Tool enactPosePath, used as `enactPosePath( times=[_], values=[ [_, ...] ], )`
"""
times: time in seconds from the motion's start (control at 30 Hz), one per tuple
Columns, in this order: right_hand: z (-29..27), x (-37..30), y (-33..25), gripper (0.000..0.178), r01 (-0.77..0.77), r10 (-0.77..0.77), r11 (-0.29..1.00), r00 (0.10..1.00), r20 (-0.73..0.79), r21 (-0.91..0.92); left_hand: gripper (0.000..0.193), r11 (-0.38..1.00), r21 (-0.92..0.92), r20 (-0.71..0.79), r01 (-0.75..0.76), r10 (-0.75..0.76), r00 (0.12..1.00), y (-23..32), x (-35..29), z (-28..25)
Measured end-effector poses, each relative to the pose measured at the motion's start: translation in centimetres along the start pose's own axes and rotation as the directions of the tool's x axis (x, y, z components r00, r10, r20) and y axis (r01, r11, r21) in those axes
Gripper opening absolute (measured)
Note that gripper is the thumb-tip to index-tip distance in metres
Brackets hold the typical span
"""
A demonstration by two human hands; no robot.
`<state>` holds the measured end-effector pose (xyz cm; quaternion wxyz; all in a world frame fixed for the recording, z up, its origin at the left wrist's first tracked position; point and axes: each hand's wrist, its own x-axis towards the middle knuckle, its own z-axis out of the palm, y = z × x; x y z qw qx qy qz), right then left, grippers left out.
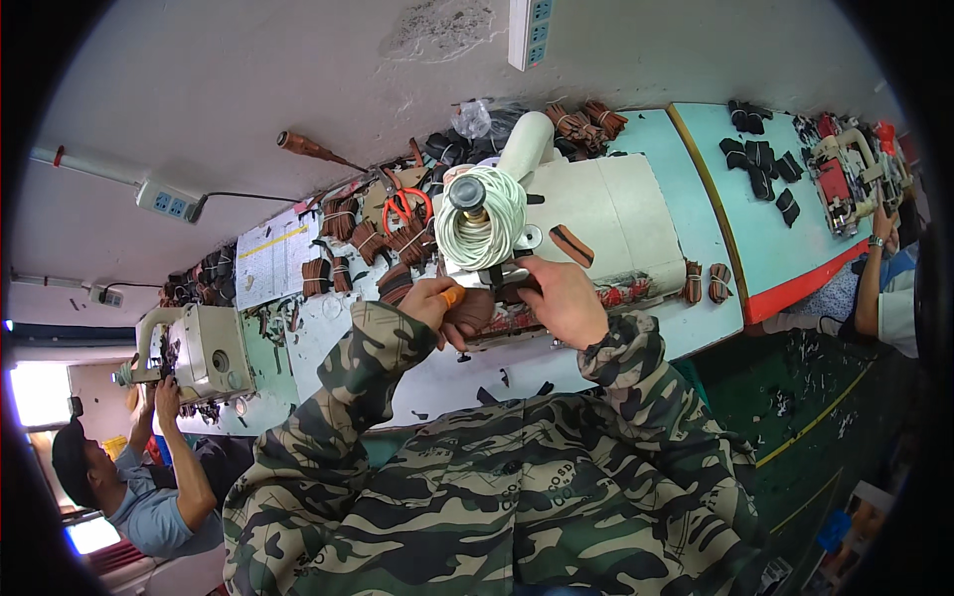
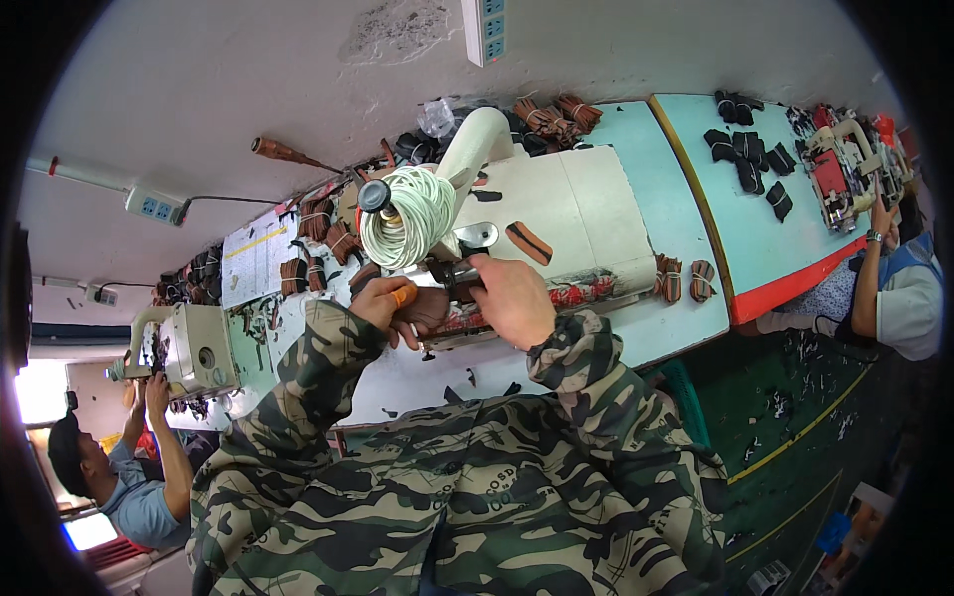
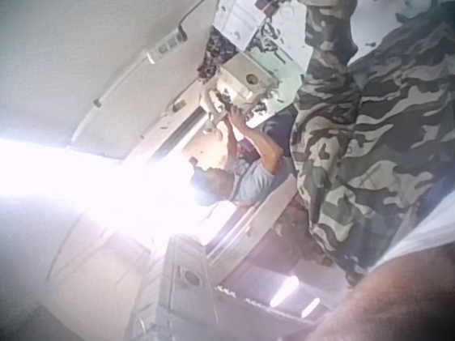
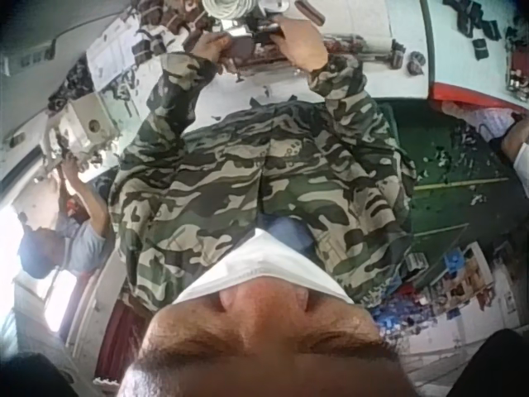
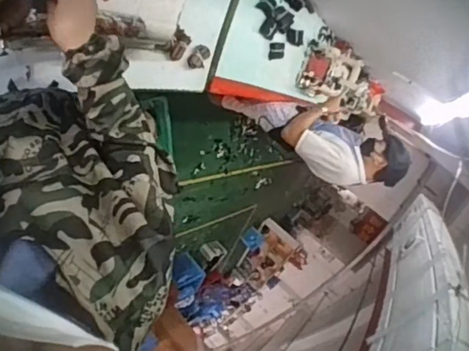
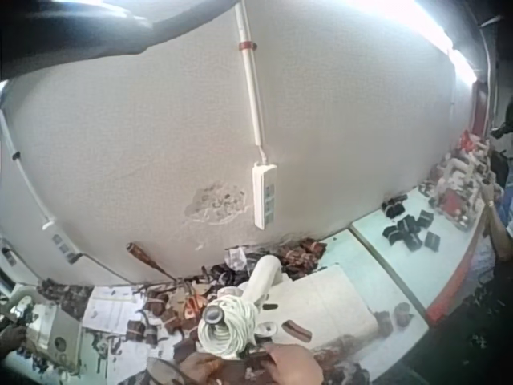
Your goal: The person feeds leather pieces through a skiving machine by hand to bevel their edges, handles bundles of leather straps, and stacks the pieces on the workbench.
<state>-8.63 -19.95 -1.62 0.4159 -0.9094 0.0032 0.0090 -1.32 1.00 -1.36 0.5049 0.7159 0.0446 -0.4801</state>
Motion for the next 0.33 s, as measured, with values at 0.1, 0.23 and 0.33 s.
enactPosePath(
  times=[0.1, 0.23, 0.33],
  values=[
    [-0.8, -0.2, 0.5, 0.016, -0.002, -0.005, 0.998, 0.994, 0.109, 0.060, 0.027, 0.994, 0.050, -0.088, -0.092, 0.096, 0.991, -1.0, -0.7, 0.1],
    [-1.1, -0.3, 0.2, 0.016, 0.061, -0.076, 0.990, 0.990, 0.116, 0.125, 0.025, 0.996, -0.074, 0.010, -0.044, 0.045, 0.999, 0.2, 0.0, 1.7],
    [-0.2, 0.0, -0.9, 0.021, 0.028, -0.019, 0.994, 0.996, 0.090, -0.107, 0.025, 0.992, -0.119, 0.182, 0.050, -0.028, 0.983, 0.2, 0.9, 0.3]
  ],
)
